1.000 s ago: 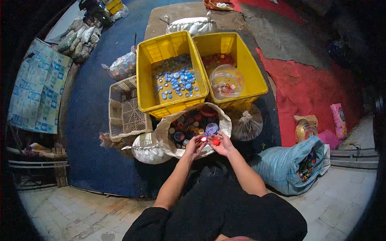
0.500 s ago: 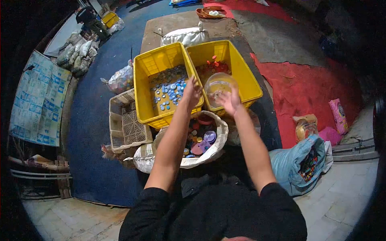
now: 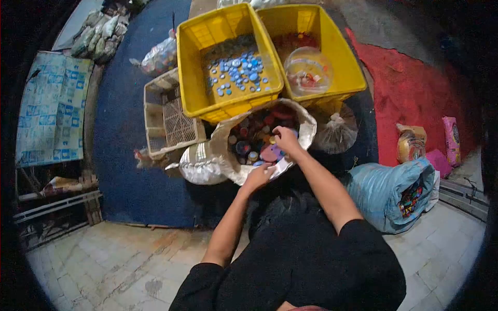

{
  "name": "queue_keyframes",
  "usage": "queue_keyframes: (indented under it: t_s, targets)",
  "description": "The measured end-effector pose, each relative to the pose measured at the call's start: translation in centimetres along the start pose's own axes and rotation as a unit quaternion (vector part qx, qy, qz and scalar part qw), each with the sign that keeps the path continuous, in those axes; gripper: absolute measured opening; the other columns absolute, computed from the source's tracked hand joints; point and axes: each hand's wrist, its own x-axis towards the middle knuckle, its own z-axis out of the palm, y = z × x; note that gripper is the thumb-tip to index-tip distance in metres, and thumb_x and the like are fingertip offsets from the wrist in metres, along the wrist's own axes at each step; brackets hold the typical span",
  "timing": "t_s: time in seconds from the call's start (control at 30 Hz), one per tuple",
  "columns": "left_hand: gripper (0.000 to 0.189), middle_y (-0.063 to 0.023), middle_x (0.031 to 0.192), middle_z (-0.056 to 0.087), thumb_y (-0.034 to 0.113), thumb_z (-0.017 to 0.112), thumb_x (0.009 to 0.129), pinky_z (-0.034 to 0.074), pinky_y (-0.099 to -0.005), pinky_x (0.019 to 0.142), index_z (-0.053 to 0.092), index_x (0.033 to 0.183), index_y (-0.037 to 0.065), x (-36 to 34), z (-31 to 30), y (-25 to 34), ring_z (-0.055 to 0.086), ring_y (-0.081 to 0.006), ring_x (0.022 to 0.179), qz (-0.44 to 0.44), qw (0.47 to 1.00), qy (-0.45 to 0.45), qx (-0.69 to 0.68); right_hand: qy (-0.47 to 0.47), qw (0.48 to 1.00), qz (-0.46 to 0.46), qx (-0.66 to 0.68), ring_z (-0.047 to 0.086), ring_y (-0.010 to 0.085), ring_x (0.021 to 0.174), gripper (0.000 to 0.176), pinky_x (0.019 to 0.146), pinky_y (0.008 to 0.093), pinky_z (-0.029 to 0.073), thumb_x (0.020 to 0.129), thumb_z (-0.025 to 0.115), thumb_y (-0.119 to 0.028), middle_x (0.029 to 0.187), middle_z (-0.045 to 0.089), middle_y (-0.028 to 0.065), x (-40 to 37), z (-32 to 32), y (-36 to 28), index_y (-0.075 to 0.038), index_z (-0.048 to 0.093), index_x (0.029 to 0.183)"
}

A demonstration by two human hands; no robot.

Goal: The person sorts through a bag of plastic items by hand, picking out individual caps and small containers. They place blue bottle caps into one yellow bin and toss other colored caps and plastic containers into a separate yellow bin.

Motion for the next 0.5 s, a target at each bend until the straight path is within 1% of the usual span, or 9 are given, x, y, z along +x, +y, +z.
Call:
queue_keyframes:
  t_s: [0.03,0.1,0.13,0.17,0.23,0.3,0.33,0.43,0.5]
  targets:
    - [0.062,-0.018,0.109,0.065,0.054,0.057,0.087,0.047,-0.039,0.088,0.059,0.12,0.002,-1.3,1.3,0.2,0.062,-0.0308,0.105,-0.011,0.998,-0.029,0.049,-0.069,0.994,-0.006,-0.088,0.059,0.0321,0.105,0.037,0.088,0.0396,0.048,0.079,0.067,-0.022,0.113,0.061,0.0151,-0.2,0.5,0.7,-0.006,0.06,0.112]
    - [0.077,-0.017,0.112,0.064,0.068,0.056,0.079,0.047,-0.0423,0.087,0.058,0.123,0.005,-3.9,0.6,4.8,0.061,-0.0339,0.107,-0.083,0.974,-0.138,0.158,-0.121,0.972,0.061,-0.194,0.055,0.0331,0.112,0.051,0.092,0.0472,0.045,0.074,0.072,-0.029,0.12,0.056,0.0153,-2.8,0.4,0.2,-0.011,0.055,0.119]
    - [0.082,-0.0168,0.109,0.065,0.072,0.06,0.073,0.049,-0.0439,0.083,0.057,0.123,0.007,-4.2,1.6,4.0,0.062,-0.0347,0.102,-0.043,0.968,-0.126,0.211,-0.128,0.97,0.061,-0.195,0.055,0.0331,0.112,0.051,0.092,0.0472,0.045,0.074,0.072,-0.029,0.12,0.056,0.0153,-4.0,0.5,-0.2,-0.011,0.055,0.119]
    - [0.066,-0.0168,0.102,0.067,0.062,0.063,0.076,0.05,-0.0456,0.078,0.061,0.117,0.011,-4.4,2.4,3.1,0.064,-0.0358,0.094,-0.021,0.962,-0.136,0.235,-0.13,0.953,0.055,-0.27,0.054,0.0337,0.112,0.056,0.092,0.051,0.045,0.073,0.073,-0.031,0.121,0.054,0.0148,-5.2,0.6,-0.6,-0.015,0.054,0.123]
    - [0.038,-0.017,0.098,0.068,0.037,0.061,0.081,0.049,-0.0483,0.08,0.064,0.11,0.013,-4.7,3.2,2.7,0.065,-0.0343,0.094,0.0,0.962,-0.137,0.236,-0.138,0.926,0.046,-0.347,0.052,0.0342,0.113,0.062,0.092,0.0549,0.044,0.072,0.073,-0.033,0.122,0.052,0.0143,-6.5,1.3,-0.4,-0.019,0.052,0.128]
    - [0.031,-0.0174,0.095,0.068,0.028,0.059,0.08,0.05,-0.0485,0.078,0.065,0.105,0.013,-4.8,3.1,2.7,0.065,-0.0344,0.092,0.012,0.967,-0.128,0.222,-0.142,0.926,0.045,-0.346,0.052,0.0352,0.114,0.072,0.09,0.0583,0.041,0.068,0.077,-0.039,0.122,0.051,0.0174,-7.5,2.1,0.7,-0.019,0.048,0.13]
    - [0.026,-0.0177,0.092,0.068,0.019,0.057,0.078,0.051,-0.0487,0.077,0.067,0.101,0.013,-4.9,2.8,3.3,0.066,-0.0346,0.09,0.028,0.968,-0.118,0.218,-0.13,0.923,0.032,-0.36,0.053,0.0351,0.112,0.075,0.09,0.0532,0.042,0.063,0.079,-0.042,0.12,0.053,0.0173,-7.8,2.1,1.1,-0.017,0.05,0.128]
    - [0.022,-0.018,0.089,0.068,0.016,0.056,0.077,0.051,-0.0484,0.075,0.068,0.095,0.011,-5.1,1.5,5.3,0.066,-0.0354,0.087,0.055,0.959,-0.129,0.246,-0.141,0.935,0.07,-0.318,0.058,0.0333,0.105,0.076,0.089,0.0476,0.045,0.057,0.08,-0.043,0.109,0.059,0.0157,-7.1,0.7,1.3,-0.016,0.055,0.122]
    - [0.021,-0.0168,0.09,0.069,0.018,0.058,0.076,0.052,-0.0478,0.075,0.068,0.093,0.011,-5.0,1.7,5.4,0.067,-0.0346,0.087,0.068,0.957,-0.119,0.255,-0.174,0.963,0.156,-0.136,0.06,0.0333,0.106,0.076,0.093,0.0449,0.045,0.059,0.08,-0.042,0.116,0.062,0.0169,-4.5,0.5,4.2,-0.012,0.056,0.124]
